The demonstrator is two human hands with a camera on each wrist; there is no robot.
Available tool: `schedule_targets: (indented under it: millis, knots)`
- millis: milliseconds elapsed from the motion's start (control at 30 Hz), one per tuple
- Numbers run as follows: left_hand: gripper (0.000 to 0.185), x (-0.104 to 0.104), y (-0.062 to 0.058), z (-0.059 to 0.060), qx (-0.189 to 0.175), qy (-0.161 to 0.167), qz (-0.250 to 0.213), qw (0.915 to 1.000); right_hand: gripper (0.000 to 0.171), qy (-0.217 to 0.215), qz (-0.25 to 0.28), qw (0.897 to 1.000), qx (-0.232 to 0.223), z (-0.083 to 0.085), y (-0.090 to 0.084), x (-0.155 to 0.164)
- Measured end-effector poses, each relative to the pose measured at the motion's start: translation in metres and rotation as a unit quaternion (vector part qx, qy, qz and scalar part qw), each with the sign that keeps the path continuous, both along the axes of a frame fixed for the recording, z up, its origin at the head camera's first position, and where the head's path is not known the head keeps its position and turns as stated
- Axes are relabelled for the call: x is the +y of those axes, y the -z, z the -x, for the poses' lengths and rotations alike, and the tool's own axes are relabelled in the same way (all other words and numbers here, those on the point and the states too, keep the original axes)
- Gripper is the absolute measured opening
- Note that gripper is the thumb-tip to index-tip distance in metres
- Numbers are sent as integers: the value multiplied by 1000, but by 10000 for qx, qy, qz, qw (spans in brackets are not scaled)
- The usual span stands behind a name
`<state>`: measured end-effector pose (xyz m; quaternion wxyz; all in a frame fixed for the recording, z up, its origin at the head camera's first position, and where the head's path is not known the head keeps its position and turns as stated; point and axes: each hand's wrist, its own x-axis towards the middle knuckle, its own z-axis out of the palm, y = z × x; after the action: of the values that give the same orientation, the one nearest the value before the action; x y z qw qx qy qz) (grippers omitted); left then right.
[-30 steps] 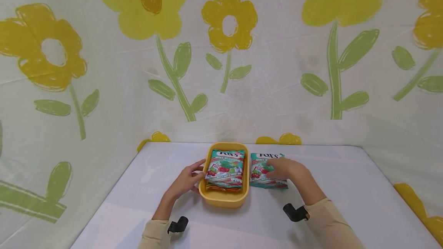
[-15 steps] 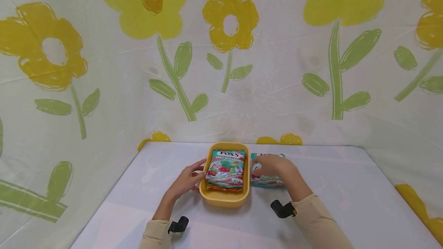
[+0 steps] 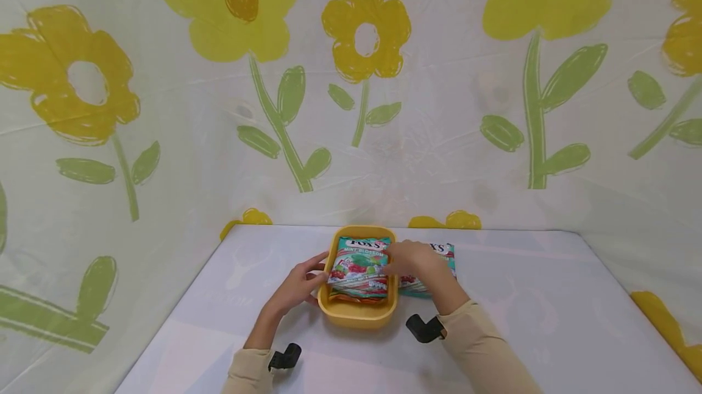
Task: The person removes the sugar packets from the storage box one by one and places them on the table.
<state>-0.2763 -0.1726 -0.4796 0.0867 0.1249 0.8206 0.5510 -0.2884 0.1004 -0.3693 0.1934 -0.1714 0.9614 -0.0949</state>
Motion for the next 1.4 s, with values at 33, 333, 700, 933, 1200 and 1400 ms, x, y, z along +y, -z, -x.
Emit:
schedule_targets:
  millis: [33, 333, 700, 933, 1200, 1400]
  knots:
    - [60, 0, 0, 0, -10, -5, -8, 10000, 56, -31, -21, 10000, 43, -1, 0, -3]
    - [60, -1, 0, 1, -42, -9, 7, 10000, 53, 32, 147, 9987, 490, 1, 5, -24]
    - [60, -1, 3, 3, -64, -1, -6, 10000, 57, 845, 500, 9943, 417, 5, 21, -48]
    - [60, -1, 2, 3, -30, -29, 44, 10000, 59, 975, 574, 9912, 680, 8, 32, -52]
    - [60, 0, 1, 3, -29, -49, 74, 10000, 63, 944, 663, 9882, 1011, 8, 49, -55]
    - [60, 0, 0, 0, -35, -35, 9, 10000, 72, 1275, 687, 9827, 1157, 4, 56, -60]
